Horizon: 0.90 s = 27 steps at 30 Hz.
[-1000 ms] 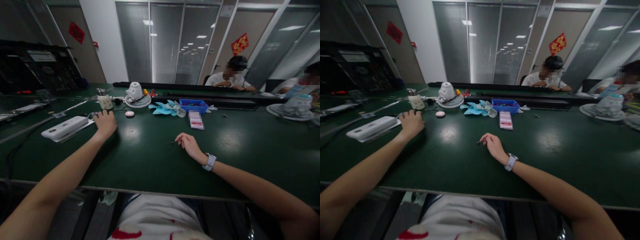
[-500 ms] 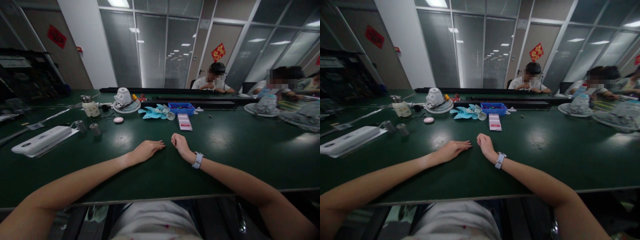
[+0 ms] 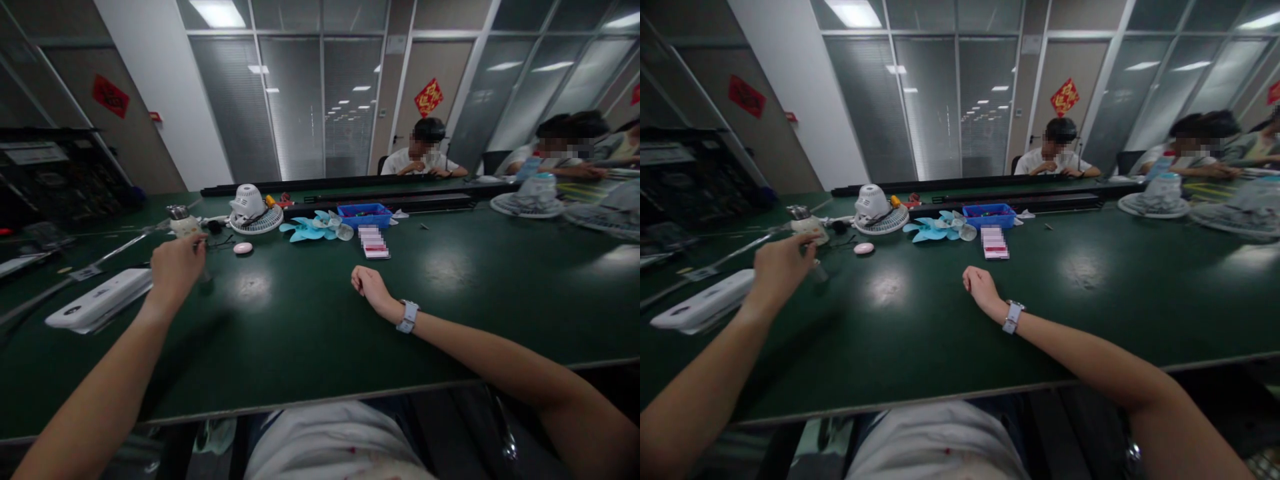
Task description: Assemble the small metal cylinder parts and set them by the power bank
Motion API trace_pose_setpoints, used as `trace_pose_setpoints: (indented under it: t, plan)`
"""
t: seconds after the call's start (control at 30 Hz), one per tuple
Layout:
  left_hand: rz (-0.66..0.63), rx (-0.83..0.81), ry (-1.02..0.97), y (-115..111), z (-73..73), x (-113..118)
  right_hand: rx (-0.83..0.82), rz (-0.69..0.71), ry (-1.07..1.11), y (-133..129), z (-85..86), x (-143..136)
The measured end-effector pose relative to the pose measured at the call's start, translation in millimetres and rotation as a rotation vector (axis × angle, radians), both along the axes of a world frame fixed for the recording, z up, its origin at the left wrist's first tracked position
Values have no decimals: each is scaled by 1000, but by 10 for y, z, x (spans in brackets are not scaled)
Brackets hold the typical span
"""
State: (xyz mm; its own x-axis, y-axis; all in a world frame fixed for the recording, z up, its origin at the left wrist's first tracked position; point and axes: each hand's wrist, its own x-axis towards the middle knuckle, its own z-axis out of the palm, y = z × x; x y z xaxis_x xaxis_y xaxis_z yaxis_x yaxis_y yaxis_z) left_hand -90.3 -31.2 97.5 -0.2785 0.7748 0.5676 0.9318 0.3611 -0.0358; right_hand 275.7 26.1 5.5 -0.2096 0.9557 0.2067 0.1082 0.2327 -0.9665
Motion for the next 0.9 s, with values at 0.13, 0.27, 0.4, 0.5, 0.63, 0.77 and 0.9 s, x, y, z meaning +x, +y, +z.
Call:
trace_pose_setpoints:
  t: [0.13, 0.27, 0.4, 0.5, 0.63, 0.77, 0.9]
  plan:
    - [37, -141, -52, 60, -41, -299, -6, 20, -20, 12, -16, 12]
    - [-11, -246, -111, 136, -146, -410, -7, 40, -15, 32, -40, 19]
    - [-5, -217, -177, 156, -153, -433, 4, 47, -11, 56, -67, 10]
    - [-6, -199, -232, 146, -138, -457, 3, 47, -28, 55, -60, 3]
    - [-28, -229, -237, 152, -143, -517, -13, 37, -35, 29, -18, 3]
    - [-43, -254, -214, 179, -169, -569, -15, 39, -32, 16, 1, 14]
    - [-47, -270, -203, 182, -182, -574, -2, 39, -31, 32, -22, 21]
